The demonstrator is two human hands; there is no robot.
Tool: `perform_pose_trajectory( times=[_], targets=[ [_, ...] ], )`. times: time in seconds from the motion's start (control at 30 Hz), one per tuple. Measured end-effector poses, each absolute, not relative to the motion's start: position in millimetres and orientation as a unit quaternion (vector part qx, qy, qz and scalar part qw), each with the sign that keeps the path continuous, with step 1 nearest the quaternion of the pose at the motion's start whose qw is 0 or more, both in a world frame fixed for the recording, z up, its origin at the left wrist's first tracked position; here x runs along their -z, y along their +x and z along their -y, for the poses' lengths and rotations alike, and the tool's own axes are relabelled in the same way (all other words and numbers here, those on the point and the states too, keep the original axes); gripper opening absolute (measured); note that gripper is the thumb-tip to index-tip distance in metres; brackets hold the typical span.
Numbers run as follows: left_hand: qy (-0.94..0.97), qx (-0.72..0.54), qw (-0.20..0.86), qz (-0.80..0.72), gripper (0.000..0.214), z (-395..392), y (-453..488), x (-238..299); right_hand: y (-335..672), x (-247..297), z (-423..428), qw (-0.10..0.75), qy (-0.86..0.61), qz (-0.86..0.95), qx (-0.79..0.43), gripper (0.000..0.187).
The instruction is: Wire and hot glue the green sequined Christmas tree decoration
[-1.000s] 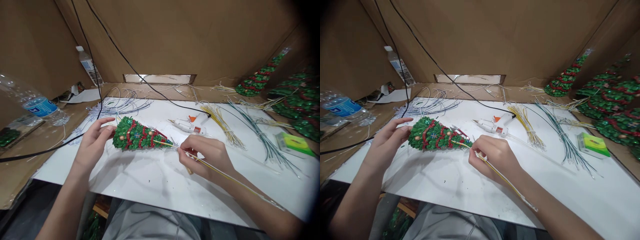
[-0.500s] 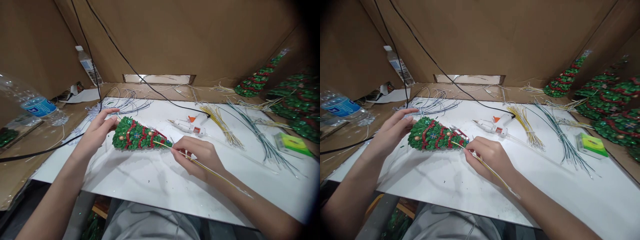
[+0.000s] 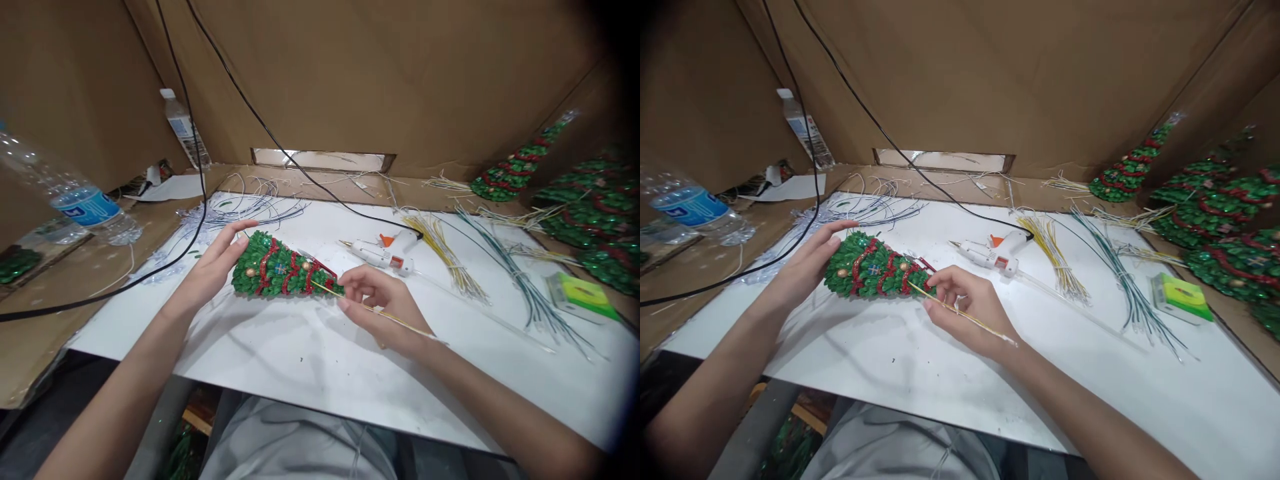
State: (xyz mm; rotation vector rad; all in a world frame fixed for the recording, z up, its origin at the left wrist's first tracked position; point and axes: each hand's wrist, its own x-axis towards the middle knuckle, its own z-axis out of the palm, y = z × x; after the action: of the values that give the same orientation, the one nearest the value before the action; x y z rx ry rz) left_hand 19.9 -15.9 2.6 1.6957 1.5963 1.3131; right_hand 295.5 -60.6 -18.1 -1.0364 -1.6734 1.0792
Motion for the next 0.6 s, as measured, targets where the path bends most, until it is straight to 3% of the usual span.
perform_pose_trajectory(
  times=[0.13,0.3,0.6],
  targets=[
    [0.614,-0.450,0.331,-0.558,0.055,16.5,17.9,-2.6,297.9,14.9,59.4,0.465,-0.395,0.608,-0.508,0.009],
    [0.578,-0.460,0.396,-0.546,0.056,16.2,21.5,-0.8,296.7,17.7,56.5,0.435,-0.431,0.562,-0.557,0.014],
    [0.614,-0.458,0.345,-0.542,0.059,17.2,26.0,1.0,298.1,11.7,57.5,0.375,-0.433,0.557,-0.601,0.023]
  ],
)
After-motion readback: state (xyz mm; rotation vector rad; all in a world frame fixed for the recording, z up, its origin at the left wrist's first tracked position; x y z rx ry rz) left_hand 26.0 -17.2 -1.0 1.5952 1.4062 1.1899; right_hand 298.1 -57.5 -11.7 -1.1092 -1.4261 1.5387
